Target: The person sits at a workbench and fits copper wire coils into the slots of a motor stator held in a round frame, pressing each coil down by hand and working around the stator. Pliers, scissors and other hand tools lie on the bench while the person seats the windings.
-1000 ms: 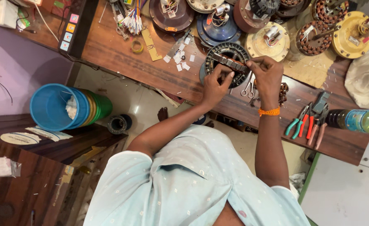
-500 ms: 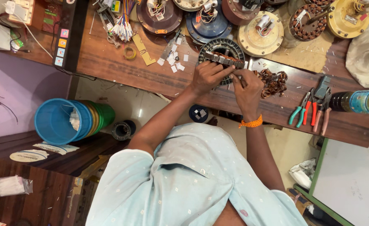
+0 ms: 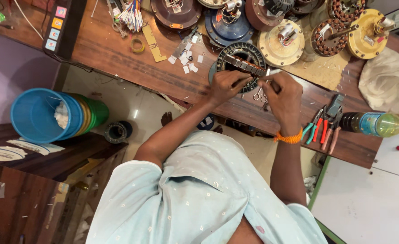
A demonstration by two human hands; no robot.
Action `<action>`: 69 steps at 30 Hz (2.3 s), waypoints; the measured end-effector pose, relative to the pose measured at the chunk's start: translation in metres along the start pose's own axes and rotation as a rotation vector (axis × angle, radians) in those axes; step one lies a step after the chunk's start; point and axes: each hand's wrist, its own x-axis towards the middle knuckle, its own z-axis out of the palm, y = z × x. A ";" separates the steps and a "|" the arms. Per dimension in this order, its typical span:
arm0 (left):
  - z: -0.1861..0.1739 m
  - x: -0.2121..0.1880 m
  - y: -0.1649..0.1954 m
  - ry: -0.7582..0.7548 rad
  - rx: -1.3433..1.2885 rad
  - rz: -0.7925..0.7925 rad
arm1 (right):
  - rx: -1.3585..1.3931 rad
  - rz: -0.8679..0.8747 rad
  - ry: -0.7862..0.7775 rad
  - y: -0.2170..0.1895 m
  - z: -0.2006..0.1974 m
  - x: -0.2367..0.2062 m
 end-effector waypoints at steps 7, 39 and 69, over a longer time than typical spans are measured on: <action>0.019 -0.012 0.015 0.164 -0.352 -0.648 | 0.108 0.205 -0.022 0.014 0.036 0.053; 0.009 -0.013 0.011 0.064 -0.149 -0.609 | -0.021 0.109 0.233 0.017 0.068 -0.019; 0.020 -0.019 0.013 0.298 -0.735 -1.034 | 0.108 0.133 0.011 0.023 0.044 0.056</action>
